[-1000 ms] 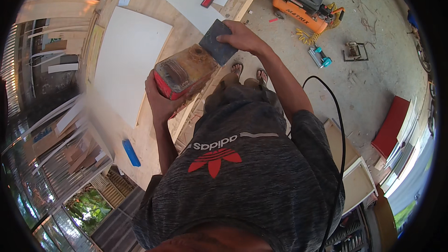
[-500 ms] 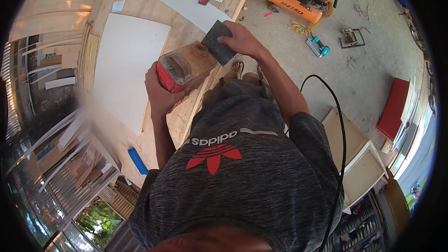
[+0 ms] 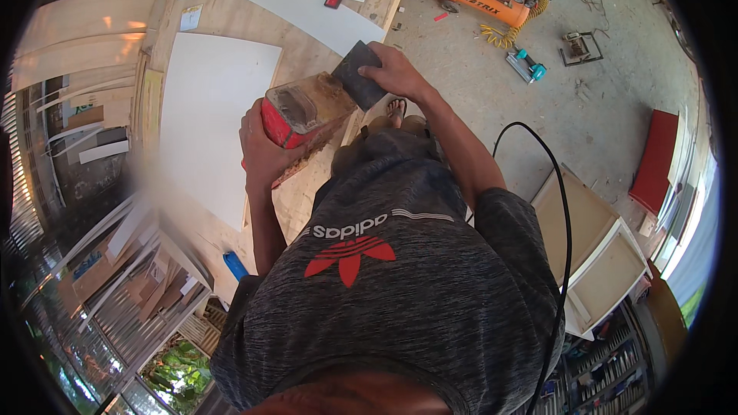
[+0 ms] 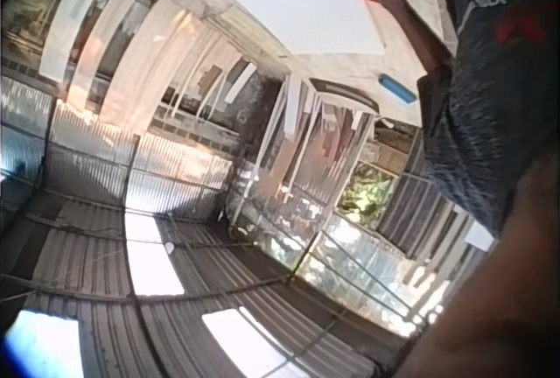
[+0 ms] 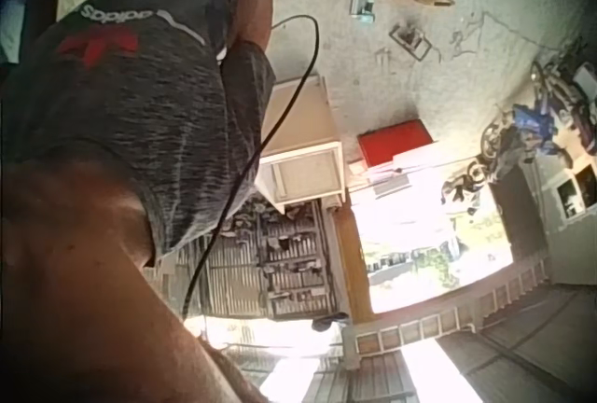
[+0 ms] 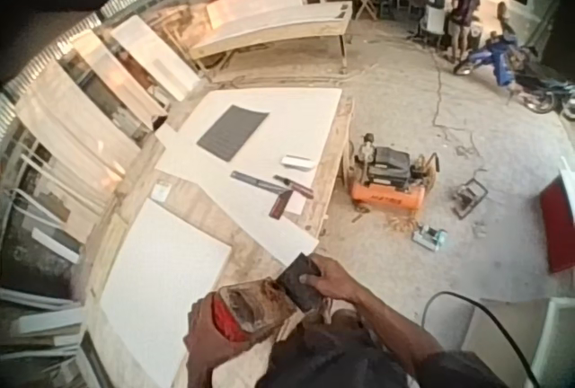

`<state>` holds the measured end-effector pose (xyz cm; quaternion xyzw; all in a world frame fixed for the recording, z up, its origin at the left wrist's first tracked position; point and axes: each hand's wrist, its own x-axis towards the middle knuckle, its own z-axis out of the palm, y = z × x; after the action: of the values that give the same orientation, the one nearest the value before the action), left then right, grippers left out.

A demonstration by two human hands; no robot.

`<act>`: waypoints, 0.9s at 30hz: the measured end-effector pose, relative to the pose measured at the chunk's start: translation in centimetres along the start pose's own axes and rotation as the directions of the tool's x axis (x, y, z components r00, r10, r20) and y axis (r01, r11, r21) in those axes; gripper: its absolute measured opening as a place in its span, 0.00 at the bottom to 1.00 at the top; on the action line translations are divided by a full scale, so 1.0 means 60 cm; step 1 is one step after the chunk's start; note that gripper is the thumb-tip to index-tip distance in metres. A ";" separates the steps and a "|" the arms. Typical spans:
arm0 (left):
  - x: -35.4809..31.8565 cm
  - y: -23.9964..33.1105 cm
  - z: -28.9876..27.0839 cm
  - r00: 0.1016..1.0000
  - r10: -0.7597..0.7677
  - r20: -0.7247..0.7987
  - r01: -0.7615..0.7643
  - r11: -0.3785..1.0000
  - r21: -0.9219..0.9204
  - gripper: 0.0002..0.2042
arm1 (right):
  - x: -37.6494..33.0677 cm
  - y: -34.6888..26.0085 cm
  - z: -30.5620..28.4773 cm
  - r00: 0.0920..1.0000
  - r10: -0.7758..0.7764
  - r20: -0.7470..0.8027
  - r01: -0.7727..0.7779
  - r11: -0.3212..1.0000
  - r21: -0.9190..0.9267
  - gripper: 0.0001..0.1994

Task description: Sanding the edges of a white wooden cabinet and applying glue/putty to the seams.

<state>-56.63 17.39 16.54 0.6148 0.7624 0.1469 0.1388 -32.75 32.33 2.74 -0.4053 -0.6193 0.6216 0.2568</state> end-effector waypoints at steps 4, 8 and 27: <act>0.006 0.003 0.000 1.000 -0.011 0.029 0.011 1.000 -0.005 0.53 | 0.004 0.005 0.000 1.000 -0.012 -0.003 0.012 1.000 0.019 0.14; 0.008 0.006 0.002 1.000 -0.016 0.009 0.016 1.000 0.000 0.54 | 0.007 0.007 -0.001 1.000 0.021 -0.017 -0.020 0.998 0.065 0.15; -0.008 -0.002 0.031 0.977 0.094 -0.193 -0.105 0.993 -0.052 0.51 | 0.089 -0.066 -0.003 0.986 -0.156 -0.052 0.142 0.967 -0.213 0.13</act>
<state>-55.89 16.98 14.79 0.6307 0.7356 0.2351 0.0767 -36.22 37.21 5.63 -0.4032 -0.7006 0.5180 0.2798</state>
